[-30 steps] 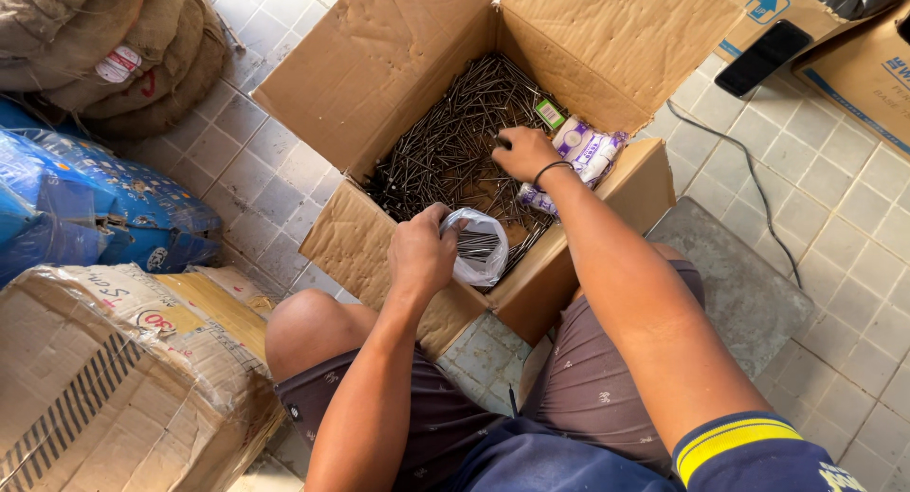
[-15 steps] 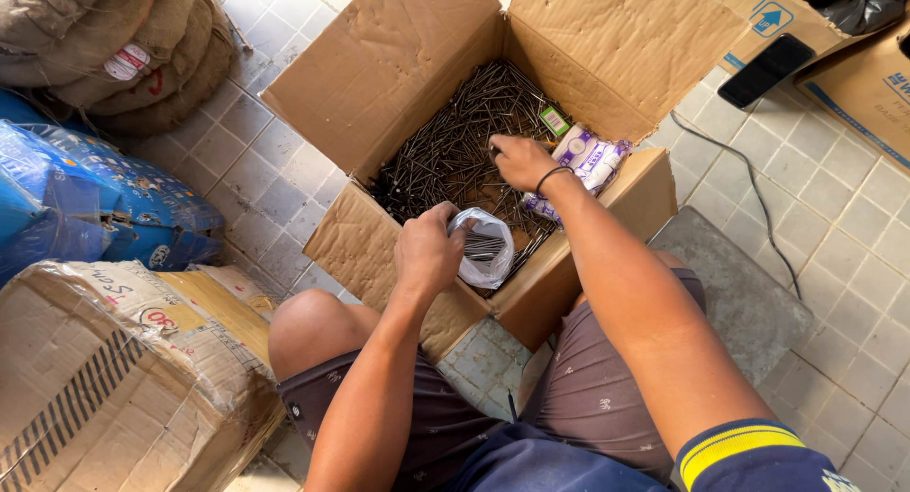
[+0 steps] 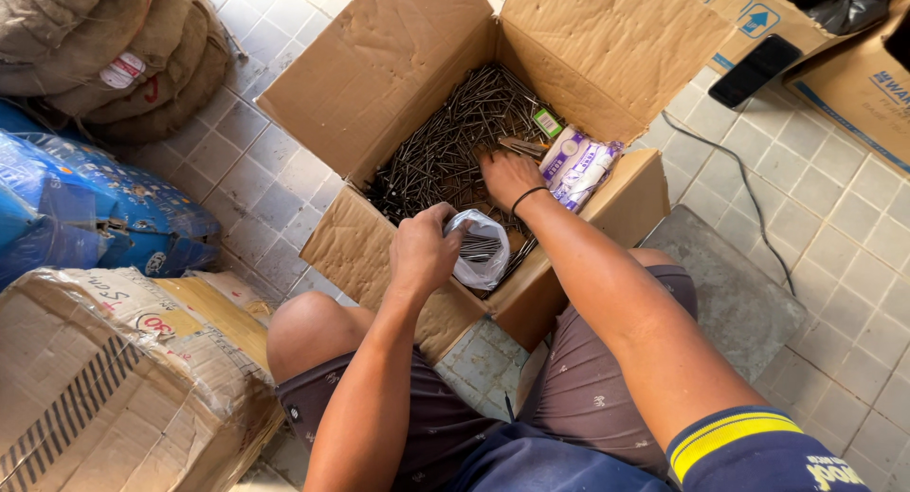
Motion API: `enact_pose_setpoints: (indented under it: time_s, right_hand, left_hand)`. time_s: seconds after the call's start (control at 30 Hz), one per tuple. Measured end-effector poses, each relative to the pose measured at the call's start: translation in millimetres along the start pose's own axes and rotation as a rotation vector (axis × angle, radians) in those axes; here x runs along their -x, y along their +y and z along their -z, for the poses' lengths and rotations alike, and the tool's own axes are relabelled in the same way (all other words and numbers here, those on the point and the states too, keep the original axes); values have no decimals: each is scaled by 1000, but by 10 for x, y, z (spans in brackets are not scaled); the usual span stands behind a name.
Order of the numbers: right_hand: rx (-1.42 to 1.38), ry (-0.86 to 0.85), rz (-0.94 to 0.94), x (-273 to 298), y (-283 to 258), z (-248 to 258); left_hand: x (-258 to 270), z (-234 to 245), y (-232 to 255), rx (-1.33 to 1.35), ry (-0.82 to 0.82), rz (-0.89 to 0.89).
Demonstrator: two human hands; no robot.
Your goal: The person places handfuls of nails from a large cardboard box into a small plastic bag.
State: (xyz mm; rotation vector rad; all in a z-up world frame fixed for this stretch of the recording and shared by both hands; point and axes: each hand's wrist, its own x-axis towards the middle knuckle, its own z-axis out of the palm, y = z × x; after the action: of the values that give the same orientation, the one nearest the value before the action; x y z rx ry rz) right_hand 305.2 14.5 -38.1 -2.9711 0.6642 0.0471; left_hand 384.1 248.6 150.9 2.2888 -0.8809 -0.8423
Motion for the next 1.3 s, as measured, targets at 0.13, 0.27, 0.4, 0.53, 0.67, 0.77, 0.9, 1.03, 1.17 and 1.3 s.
enact_pose_setpoints:
  time_s: [0.13,0.27,0.4,0.53,0.67,0.77,0.9,1.03,1.17,1.3]
  right_hand:
    - [64,-79,-21,-75,86,-391]
    - [104,-151,-31,-156,164,-588]
    - [-75,-167,-110,-117,44,99]
    - [-372,-110,-172,-236,150,98]
    - [-830,-241,-291,-70,-81,954]
    - [-1023,-148,-274,31,-164,1198]
    - [-1685,-260,-349,10,-80,1049]
    - [-1700,-272,-254,-54,43,820]
    - [-1774,-259,-224,26,31,936]
    - [-1782,-239,-247,97,1,1034]
  left_hand:
    - [-47,17,-37,22,-2,21]
    - [-128,-17,-78,33,-5,8]
    - [-208,-28,-118,18,29,-15]
    - [-361,-92,-130,39,24,1]
    - [-362,-83,-90,31,15,14]
    - [-361,-93,-125,35,27,10]
    - [-352,-52,-115,9,11,5]
    - [-336,-49,-105,25,18,-12]
    - [-281,22,-32,45,-18,-51]
    - [-401,4,-144,50,6,-217]
